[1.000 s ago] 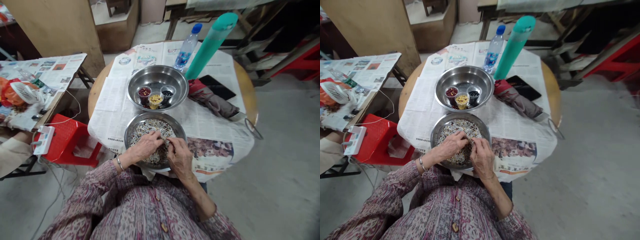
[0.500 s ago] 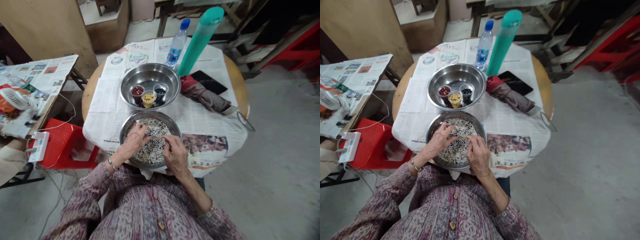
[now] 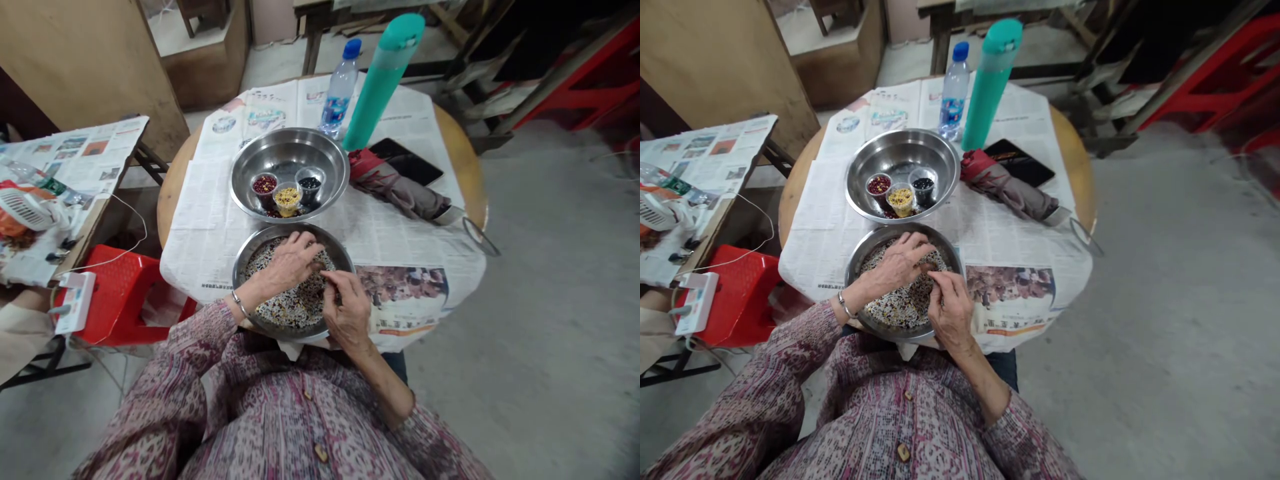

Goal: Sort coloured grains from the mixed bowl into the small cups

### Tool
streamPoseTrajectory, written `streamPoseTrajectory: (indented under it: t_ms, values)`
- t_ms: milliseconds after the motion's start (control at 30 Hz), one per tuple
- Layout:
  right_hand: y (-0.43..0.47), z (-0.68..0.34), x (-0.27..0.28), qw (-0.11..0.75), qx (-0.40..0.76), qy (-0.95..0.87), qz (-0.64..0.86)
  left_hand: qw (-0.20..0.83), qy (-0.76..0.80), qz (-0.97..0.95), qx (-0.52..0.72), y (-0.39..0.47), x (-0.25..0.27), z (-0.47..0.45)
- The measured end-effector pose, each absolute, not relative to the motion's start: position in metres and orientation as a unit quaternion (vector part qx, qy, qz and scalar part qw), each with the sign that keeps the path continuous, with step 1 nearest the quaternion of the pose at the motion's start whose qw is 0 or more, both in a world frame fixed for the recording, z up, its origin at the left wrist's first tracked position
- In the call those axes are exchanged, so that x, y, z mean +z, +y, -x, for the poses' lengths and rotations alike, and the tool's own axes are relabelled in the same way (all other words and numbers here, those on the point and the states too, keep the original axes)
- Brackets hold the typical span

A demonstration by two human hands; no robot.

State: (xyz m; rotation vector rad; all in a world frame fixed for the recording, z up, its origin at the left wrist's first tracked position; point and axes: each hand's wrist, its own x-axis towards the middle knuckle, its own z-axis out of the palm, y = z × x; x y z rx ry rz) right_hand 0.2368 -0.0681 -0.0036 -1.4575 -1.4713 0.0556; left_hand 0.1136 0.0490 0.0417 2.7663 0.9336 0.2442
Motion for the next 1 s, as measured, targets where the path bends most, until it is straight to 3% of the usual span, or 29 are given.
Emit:
streamPoseTrajectory:
  t_ms: [133,367,600,867,1000]
  values:
    - [-0.067,-0.236,-0.001,0.508,0.007,-0.613,0.605,0.143,0.239,-0.960,0.013,0.045,0.042,-0.109]
    - [-0.070,-0.238,-0.003,0.511,0.027,-0.610,0.605,0.167,0.322,-0.932,0.014,0.006,0.057,-0.057]
    - [-0.072,-0.239,-0.008,0.527,0.024,-0.597,0.604,0.184,0.225,-0.956,-0.045,-0.026,0.060,-0.065]
    - [-0.071,-0.239,-0.009,0.527,0.035,-0.599,0.602,0.108,0.427,-0.897,-0.023,0.006,0.061,-0.038]
    - [-0.071,-0.239,-0.009,0.549,0.024,-0.575,0.605,0.148,0.401,-0.904,0.025,0.005,0.062,-0.050]
